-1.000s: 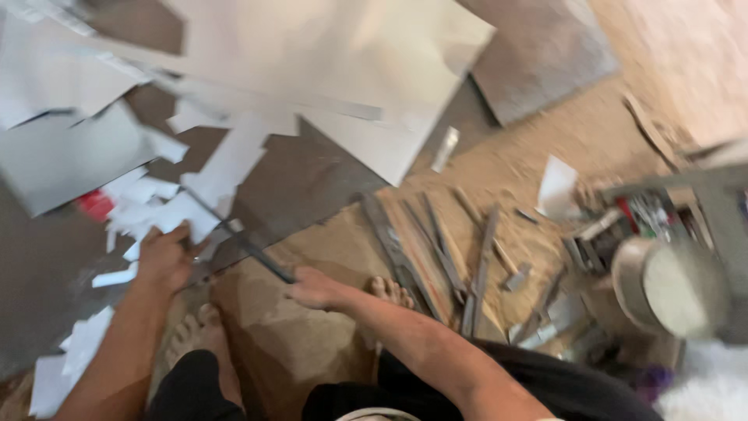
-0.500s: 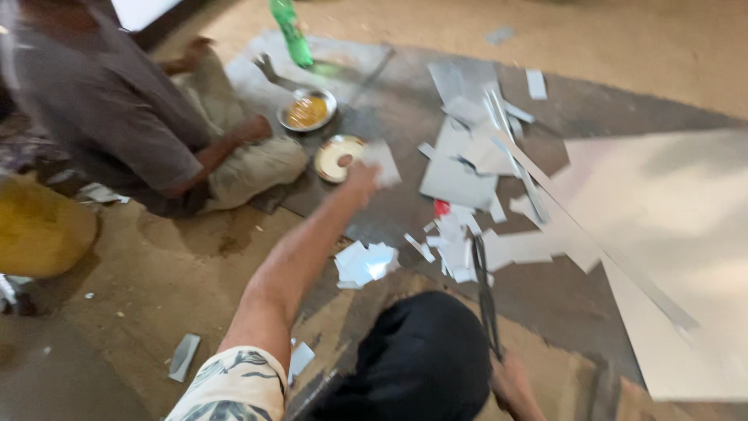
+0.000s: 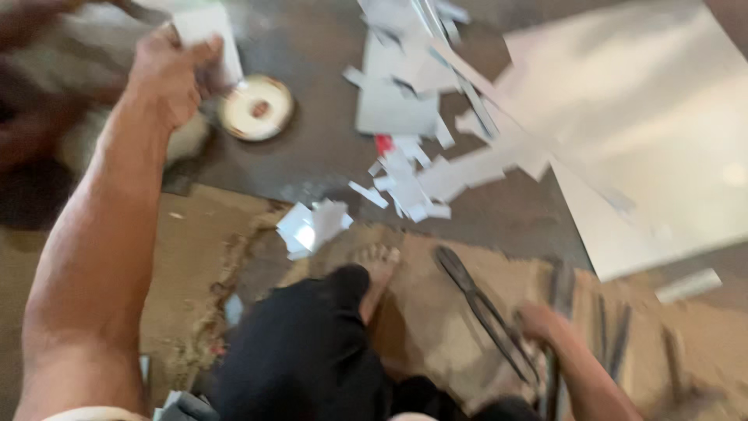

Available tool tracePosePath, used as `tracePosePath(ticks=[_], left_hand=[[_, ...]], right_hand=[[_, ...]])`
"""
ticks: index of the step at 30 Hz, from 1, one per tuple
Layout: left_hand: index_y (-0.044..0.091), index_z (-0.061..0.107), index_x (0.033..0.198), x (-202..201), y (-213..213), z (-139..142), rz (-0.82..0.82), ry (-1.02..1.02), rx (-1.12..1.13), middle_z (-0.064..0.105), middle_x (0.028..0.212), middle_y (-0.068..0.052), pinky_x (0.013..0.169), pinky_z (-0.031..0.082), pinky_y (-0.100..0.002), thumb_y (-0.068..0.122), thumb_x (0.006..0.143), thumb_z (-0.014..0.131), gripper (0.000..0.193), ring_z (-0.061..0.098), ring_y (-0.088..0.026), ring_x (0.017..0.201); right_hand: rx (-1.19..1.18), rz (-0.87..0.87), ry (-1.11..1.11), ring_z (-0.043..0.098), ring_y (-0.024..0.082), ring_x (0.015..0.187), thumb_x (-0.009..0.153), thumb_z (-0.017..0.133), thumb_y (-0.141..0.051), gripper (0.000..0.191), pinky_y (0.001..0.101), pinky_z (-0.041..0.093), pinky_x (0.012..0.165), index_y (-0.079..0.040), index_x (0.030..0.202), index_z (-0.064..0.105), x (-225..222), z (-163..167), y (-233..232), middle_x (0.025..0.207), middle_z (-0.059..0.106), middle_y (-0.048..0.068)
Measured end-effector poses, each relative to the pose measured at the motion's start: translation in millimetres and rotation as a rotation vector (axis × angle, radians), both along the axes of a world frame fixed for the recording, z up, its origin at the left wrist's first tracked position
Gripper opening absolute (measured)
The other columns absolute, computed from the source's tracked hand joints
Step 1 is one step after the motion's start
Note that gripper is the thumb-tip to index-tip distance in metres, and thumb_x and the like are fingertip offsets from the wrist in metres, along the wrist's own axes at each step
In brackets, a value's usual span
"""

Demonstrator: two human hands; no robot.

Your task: The person sits on the floor cutting thin metal sheets into small rectangular pieces using hand shears, cutting one piece at a time and setting the cut pieces aside, occasionally reaching for new sheet stock from the pile.

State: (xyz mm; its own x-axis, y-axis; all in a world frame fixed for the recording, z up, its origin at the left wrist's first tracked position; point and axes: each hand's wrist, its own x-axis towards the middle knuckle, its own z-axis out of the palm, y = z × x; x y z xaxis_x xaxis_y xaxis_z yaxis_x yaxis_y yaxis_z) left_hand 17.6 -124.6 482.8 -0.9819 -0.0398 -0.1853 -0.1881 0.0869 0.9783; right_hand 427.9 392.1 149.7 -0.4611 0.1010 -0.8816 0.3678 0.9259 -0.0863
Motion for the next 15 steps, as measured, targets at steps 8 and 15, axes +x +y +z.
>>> tracePosePath(ticks=[8, 15], left_hand=[[0.0, 0.073, 0.11, 29.6, 50.5, -354.8, -0.595, -0.18, -0.632, 0.072, 0.086, -0.01, 0.07, 0.051, -0.034, 0.03, 0.093, 0.08, 0.035, 0.058, -0.015, 0.08], [0.003, 0.067, 0.112, 59.1, -4.5, -374.1, -0.483, 0.025, -0.707, 0.071, 0.099, -0.022, 0.082, 0.053, -0.05, 0.028, 0.091, 0.07, 0.034, 0.068, -0.04, 0.096]], right_hand=[[-0.076, -0.082, 0.652, 0.061, 0.035, 0.12, 0.094, 0.061, -0.03, 0.038, 0.0458, 0.049, 0.1, -0.014, 0.128, 0.063, -160.4, -8.0, -33.4, 0.125, 0.067, 0.014], [0.067, 0.205, 0.744, 0.049, 0.04, 0.139, 0.084, 0.066, -0.026, 0.079, 0.0523, 0.048, 0.109, -0.033, 0.157, 0.037, -334.9, -39.9, -67.7, 0.152, 0.047, 0.011]])
